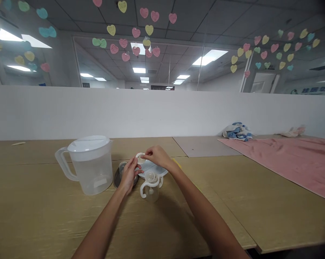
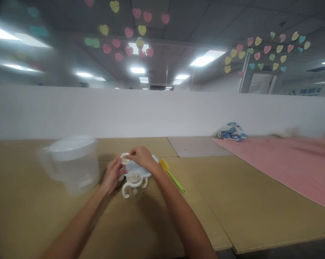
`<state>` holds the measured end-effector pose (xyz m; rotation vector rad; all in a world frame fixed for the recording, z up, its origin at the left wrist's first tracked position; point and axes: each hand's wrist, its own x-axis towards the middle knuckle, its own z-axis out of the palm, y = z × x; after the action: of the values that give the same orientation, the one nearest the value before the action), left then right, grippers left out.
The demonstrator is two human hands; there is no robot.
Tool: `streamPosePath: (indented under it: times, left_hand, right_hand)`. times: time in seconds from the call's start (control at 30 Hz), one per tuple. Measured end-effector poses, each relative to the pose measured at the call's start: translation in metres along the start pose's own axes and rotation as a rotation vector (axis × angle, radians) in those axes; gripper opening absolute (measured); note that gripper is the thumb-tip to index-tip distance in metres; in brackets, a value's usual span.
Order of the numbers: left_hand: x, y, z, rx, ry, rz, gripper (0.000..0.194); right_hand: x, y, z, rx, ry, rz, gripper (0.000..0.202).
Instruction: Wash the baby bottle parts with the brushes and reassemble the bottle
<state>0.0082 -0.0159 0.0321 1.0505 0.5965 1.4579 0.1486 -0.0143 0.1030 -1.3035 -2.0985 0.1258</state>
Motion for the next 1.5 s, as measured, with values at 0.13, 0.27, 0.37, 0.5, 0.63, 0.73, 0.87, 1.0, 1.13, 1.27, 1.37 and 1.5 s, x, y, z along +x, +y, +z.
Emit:
streamPosePath:
  times: [0.13, 0.27, 0.37, 0.5, 0.63, 0.73, 0.87, 1.0, 1.13, 1.27, 1.37, 1.5]
  left_hand:
    - [0.0, 0.001, 0.001, -0.037, -0.022, 0.006, 0.041]
    - [0.004, -0.003, -0.002, -0.087, -0.001, 0.015, 0.037]
    - [0.006, -0.005, -0.004, -0.128, -0.016, 0.015, 0.034]
    - [0.006, -0.005, -0.005, -0.148, -0.048, -0.003, 0.033]
    - [0.004, -0.005, -0.002, -0.131, -0.093, -0.011, 0.04]
    - [0.004, -0.006, -0.001, -0.12, -0.074, -0.006, 0.039]
    - [0.006, -0.008, -0.001, -0.13, -0.034, 0.028, 0.038]
    - [0.008, -0.007, -0.003, -0.152, 0.023, 0.054, 0.035]
    - [0.009, -0.005, -0.004, -0.174, -0.005, 0.004, 0.033]
    - [0.01, -0.004, -0.004, -0.216, 0.013, -0.03, 0.029]
    - [0.011, -0.004, -0.005, -0.218, 0.027, -0.043, 0.028]
    - [0.01, -0.004, -0.007, -0.165, 0.001, -0.041, 0.032]
  right_hand:
    - [0.0, -0.002, 0.0, 0.005, 0.026, -0.021, 0.029]
    - [0.0, 0.0, 0.004, -0.015, 0.088, -0.027, 0.021]
    - [0.002, 0.005, 0.01, -0.01, 0.155, -0.07, 0.02]
    - [0.003, 0.013, 0.016, 0.181, 0.103, -0.059, 0.027]
    - [0.003, 0.018, 0.02, 0.29, 0.066, -0.068, 0.026]
    - [0.003, 0.018, 0.02, 0.39, 0.013, -0.026, 0.027]
    - [0.005, 0.017, 0.017, 0.655, -0.156, 0.057, 0.029]
    - [0.009, 0.021, 0.019, 0.781, -0.198, 0.085, 0.024]
    - [0.01, 0.031, 0.025, 0.668, -0.221, 0.067, 0.024]
    - [0.007, 0.031, 0.024, 0.616, -0.24, 0.046, 0.026]
    - [0.005, 0.025, 0.019, 0.546, -0.207, 0.029, 0.023]
    - [0.003, 0.019, 0.016, 0.614, -0.24, 0.022, 0.019]
